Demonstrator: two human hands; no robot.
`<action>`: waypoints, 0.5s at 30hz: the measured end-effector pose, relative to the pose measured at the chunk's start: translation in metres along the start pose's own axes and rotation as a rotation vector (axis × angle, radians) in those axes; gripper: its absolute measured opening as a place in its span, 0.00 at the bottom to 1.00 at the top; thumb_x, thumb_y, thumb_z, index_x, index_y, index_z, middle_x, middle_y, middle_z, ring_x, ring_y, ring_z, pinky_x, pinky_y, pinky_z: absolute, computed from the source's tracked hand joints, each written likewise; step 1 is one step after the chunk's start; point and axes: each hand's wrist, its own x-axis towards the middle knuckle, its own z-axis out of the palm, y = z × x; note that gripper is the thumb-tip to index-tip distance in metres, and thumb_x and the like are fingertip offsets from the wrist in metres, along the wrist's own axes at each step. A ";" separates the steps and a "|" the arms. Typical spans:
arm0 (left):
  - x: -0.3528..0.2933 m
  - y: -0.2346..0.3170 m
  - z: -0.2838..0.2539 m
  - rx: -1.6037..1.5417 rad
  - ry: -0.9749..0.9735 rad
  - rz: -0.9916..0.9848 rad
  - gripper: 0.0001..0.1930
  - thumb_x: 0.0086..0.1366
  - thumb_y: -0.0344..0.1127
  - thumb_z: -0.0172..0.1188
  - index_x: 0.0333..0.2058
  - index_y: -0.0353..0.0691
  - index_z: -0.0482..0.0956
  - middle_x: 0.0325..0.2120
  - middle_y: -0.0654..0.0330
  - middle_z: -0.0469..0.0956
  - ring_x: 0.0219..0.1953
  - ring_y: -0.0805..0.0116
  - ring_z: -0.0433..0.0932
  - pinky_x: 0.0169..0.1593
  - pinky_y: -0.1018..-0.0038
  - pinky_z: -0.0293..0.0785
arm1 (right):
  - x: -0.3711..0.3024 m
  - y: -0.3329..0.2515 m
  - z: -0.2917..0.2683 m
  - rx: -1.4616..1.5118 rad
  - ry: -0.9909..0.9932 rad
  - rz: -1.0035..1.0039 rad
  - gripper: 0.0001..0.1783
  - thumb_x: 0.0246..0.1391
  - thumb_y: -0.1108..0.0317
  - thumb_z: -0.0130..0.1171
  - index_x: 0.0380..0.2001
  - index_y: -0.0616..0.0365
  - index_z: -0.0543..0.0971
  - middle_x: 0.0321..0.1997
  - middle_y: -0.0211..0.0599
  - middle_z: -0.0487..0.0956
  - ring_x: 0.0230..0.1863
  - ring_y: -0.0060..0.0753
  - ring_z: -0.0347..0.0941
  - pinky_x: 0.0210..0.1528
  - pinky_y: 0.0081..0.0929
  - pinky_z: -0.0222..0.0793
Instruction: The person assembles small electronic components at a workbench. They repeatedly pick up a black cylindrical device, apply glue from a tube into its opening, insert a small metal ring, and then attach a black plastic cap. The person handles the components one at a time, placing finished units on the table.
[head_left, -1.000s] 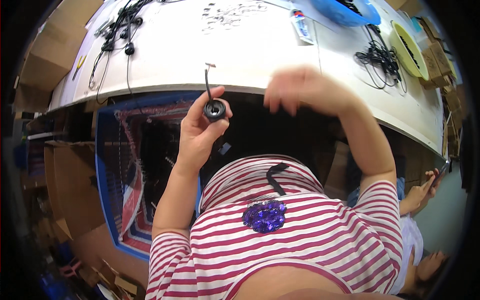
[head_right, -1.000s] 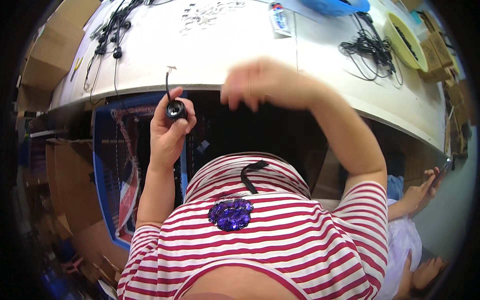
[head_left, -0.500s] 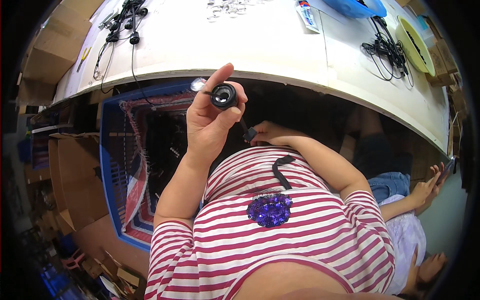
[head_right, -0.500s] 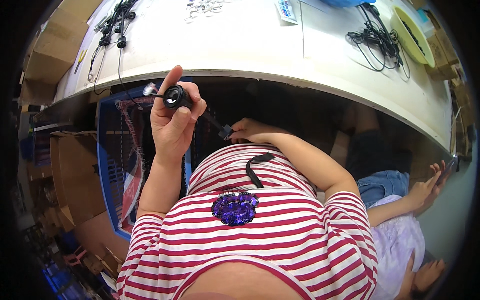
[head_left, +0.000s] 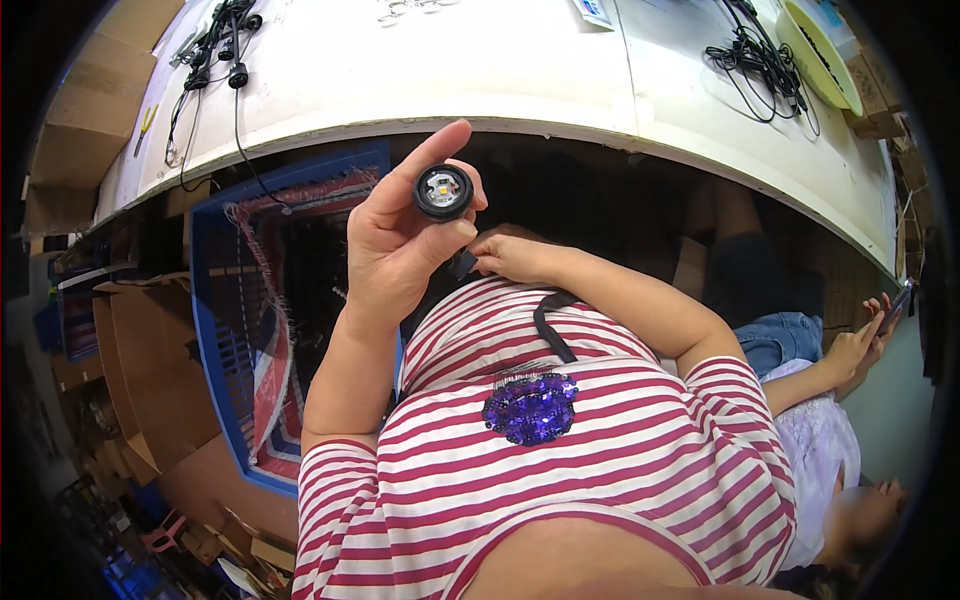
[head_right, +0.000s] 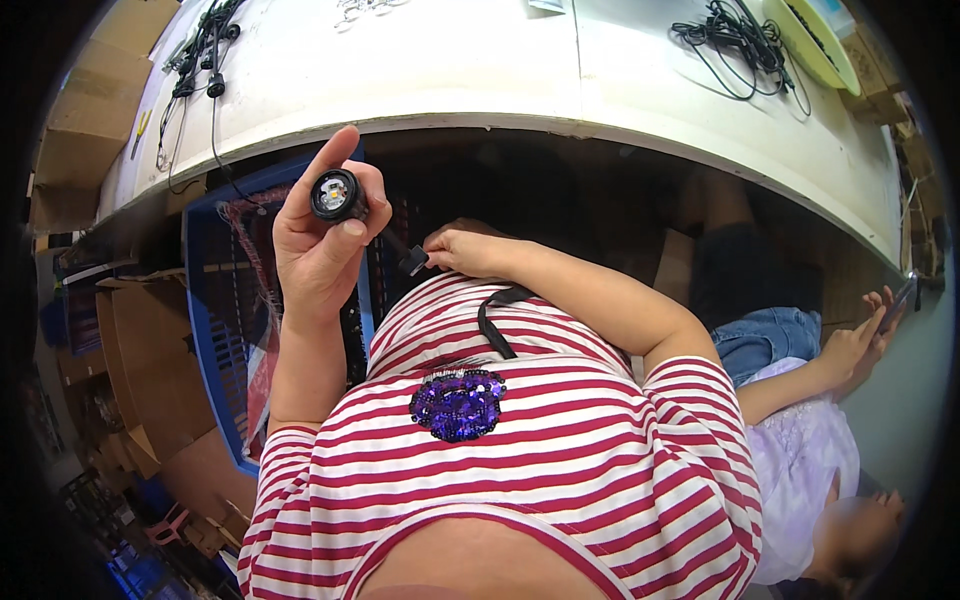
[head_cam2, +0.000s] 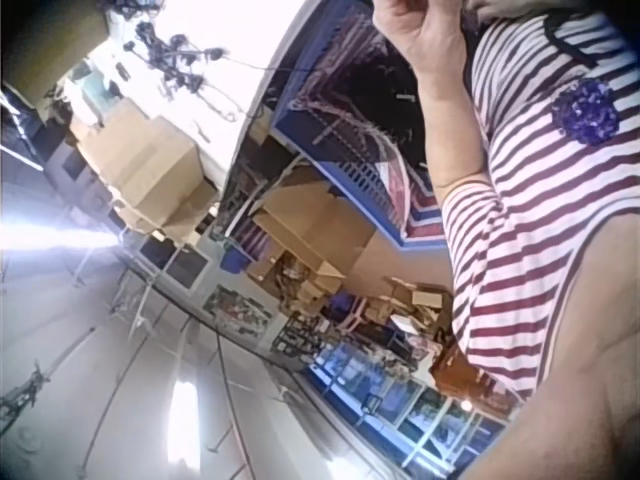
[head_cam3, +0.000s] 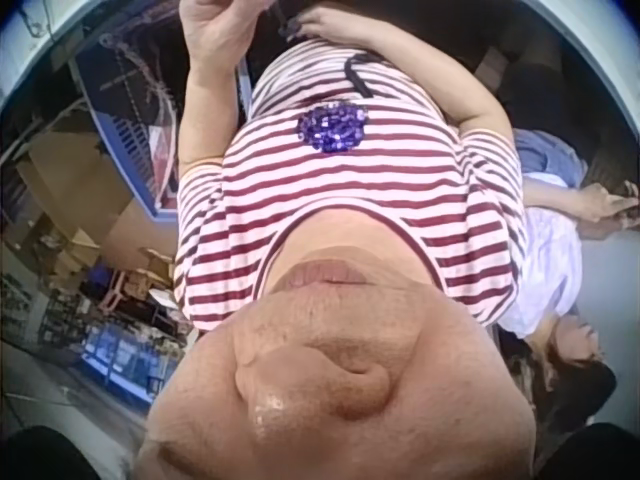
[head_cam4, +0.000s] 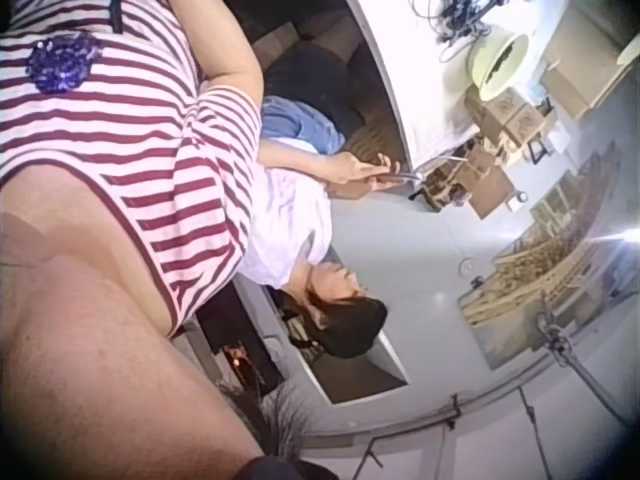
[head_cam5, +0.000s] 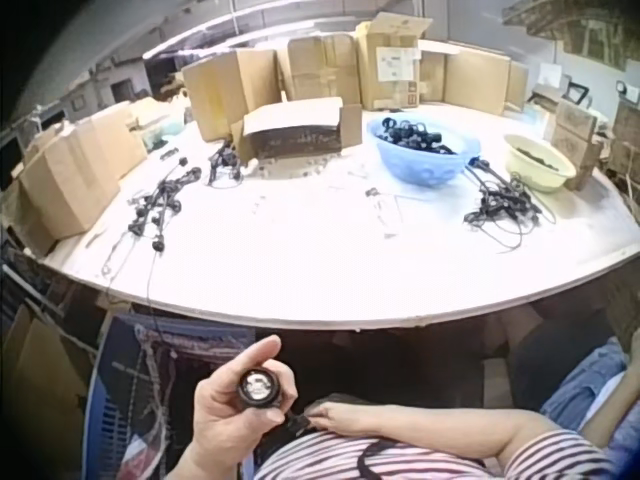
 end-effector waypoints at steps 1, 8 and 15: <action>-0.001 0.000 0.000 0.006 0.004 -0.007 0.31 0.51 0.25 0.62 0.54 0.29 0.62 0.31 0.60 0.72 0.34 0.78 0.69 0.39 0.84 0.67 | -0.002 -0.006 -0.001 -0.047 0.021 0.043 0.13 0.52 0.61 0.49 0.30 0.60 0.77 0.24 0.37 0.75 0.29 0.33 0.71 0.36 0.27 0.65; 0.003 0.001 -0.019 0.091 -0.026 0.055 0.30 0.51 0.21 0.60 0.55 0.29 0.61 0.32 0.61 0.71 0.34 0.78 0.69 0.39 0.84 0.67 | -0.013 -0.021 -0.016 -0.230 0.086 -0.012 0.17 0.52 0.58 0.51 0.37 0.60 0.77 0.38 0.45 0.77 0.43 0.44 0.73 0.46 0.33 0.66; 0.001 -0.003 -0.022 0.000 0.029 0.089 0.27 0.55 0.30 0.60 0.53 0.33 0.63 0.31 0.59 0.69 0.30 0.77 0.65 0.32 0.84 0.62 | -0.013 -0.053 -0.048 -0.146 0.049 -0.101 0.23 0.47 0.68 0.56 0.48 0.61 0.68 0.43 0.41 0.75 0.35 0.39 0.74 0.39 0.30 0.70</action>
